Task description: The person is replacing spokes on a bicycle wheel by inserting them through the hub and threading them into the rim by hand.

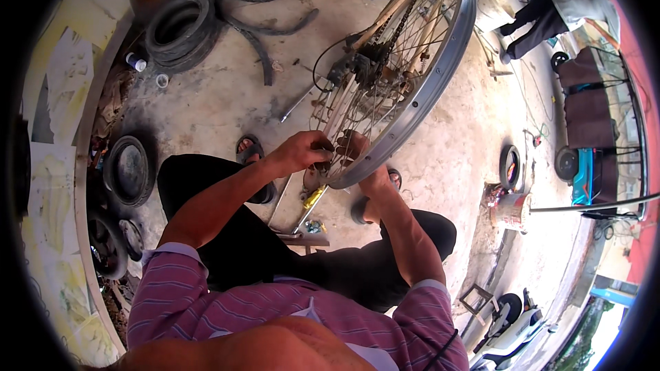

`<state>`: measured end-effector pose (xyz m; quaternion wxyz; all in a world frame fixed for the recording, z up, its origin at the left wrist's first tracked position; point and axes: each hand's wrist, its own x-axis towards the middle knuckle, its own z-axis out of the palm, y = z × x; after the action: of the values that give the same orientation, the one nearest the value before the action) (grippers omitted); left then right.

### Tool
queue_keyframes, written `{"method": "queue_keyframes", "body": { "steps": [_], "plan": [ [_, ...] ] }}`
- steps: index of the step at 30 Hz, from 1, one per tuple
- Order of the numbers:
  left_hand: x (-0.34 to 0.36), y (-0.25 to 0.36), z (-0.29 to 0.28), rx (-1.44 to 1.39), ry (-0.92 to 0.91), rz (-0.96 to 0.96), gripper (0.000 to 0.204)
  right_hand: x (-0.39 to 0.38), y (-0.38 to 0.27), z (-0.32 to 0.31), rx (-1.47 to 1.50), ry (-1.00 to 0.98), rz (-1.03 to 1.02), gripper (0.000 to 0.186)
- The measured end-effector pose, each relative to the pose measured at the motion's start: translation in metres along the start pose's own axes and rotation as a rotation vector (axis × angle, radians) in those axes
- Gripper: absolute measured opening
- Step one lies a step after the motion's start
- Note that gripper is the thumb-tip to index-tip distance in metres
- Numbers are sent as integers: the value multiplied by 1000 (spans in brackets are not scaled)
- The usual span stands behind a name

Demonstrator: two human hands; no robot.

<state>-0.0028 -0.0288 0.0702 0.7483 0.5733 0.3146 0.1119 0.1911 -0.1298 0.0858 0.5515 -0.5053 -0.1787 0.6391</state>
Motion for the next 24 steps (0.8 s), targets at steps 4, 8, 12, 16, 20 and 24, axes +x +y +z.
{"method": "queue_keyframes", "body": {
  "steps": [4,8,12,16,20,24],
  "plan": [
    [1,-1,1,56,15,-31,26,1,2,-1,-4,-54,-13,50],
    [4,4,2,62,-27,-58,29,3,4,-6,2,-81,-29,50],
    [5,-6,0,355,46,70,33,-2,2,0,-11,-117,-69,51],
    [6,-11,3,392,84,108,34,5,10,-14,-33,-103,-77,54],
    [4,-3,4,428,44,107,34,10,9,-20,-63,-123,-43,55],
    [4,1,2,434,-12,143,32,11,8,-25,-100,-160,-22,56]
  ]
}}
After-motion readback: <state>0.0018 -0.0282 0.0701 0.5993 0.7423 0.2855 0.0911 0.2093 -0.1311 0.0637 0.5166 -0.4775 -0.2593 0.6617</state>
